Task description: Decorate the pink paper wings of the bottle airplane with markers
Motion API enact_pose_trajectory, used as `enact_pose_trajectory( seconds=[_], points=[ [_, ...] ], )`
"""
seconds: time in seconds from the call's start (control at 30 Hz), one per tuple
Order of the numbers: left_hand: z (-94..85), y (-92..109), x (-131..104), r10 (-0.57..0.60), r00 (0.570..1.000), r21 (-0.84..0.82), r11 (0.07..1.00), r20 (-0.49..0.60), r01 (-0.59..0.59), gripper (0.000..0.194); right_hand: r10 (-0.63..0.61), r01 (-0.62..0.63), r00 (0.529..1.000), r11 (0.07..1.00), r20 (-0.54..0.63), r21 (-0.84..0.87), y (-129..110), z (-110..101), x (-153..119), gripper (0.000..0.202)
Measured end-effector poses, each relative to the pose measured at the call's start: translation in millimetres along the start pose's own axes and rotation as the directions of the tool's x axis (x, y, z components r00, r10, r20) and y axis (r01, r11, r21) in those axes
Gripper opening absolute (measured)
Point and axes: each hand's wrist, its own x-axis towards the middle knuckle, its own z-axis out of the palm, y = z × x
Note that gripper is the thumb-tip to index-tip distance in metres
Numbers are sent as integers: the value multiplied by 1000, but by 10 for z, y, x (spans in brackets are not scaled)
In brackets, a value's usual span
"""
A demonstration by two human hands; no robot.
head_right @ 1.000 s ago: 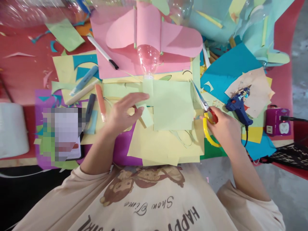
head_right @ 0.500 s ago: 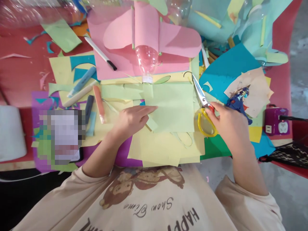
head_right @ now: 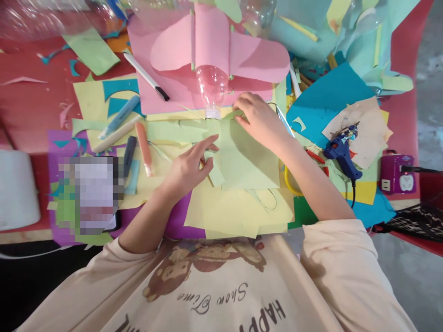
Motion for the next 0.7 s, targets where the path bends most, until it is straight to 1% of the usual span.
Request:
enact_pose_trajectory(
  seconds=[0.07, 0.1, 0.17, 0.2, 0.23, 0.27, 0.3, 0.37, 0.43, 0.47, 0.57, 0.63, 0.67, 0.7],
  points=[
    [-16, 3, 13, -27, 999, -9, 1000, -35, 27, 55, 13, -13, 1000, 998, 6, 64, -8, -38, 57, 19],
    [-25, 4, 18, -43, 998, -2, 999, -54, 43, 54, 25, -23, 1000, 996, -17, 90, -23, -84, 58, 18],
    [-40, 3, 28, -76, 993, 28, 996, -91, 79, 51, 77, -58, 987, 989, -140, 135, -67, -203, 20, 16],
    [-45, 2, 31, -90, 990, 46, 994, -110, 95, 49, 98, -69, 981, 983, -167, 173, -93, -264, -12, 18],
    [-47, -2, 34, -97, 987, 62, 993, -126, 105, 46, 136, -86, 964, 972, -228, 219, -117, -319, -46, 20],
    [-45, -9, 37, -94, 986, 77, 991, -141, 106, 42, 147, -92, 974, 953, -174, 290, -138, -364, -78, 25],
    [-40, -18, 41, -76, 985, 95, 991, -156, 91, 38, 191, -106, 962, 919, -195, 379, -154, -397, -104, 25],
    [-20, -41, 49, -14, 982, 135, 990, -186, 40, 28, 260, -143, 948, 866, -186, 479, -168, -428, -133, 22],
    [2, -64, 60, 45, 974, 172, 985, -223, -6, 22, 336, -185, 919, 832, -208, 523, -160, -431, -133, 19],
    [11, -72, 65, 62, 969, 182, 983, -239, -18, 20, 381, -216, 897, 820, -225, 530, -151, -430, -129, 19],
    [15, -81, 76, 72, 964, 162, 986, -258, -31, 20, 534, -333, 801, 773, -271, 541, -111, -435, -141, 25],
    [-1, -73, 78, 63, 966, 124, 992, -249, -33, 20, 595, -347, 756, 718, -273, 604, -67, -446, -199, 23],
    [-12, -66, 77, 57, 967, 104, 994, -247, -32, 19, 613, -317, 739, 683, -280, 658, -35, -450, -243, 21],
    [-24, -58, 75, 52, 968, 85, 996, -246, -32, 19, 605, -282, 761, 634, -235, 720, 5, -450, -295, 18]
  ],
)
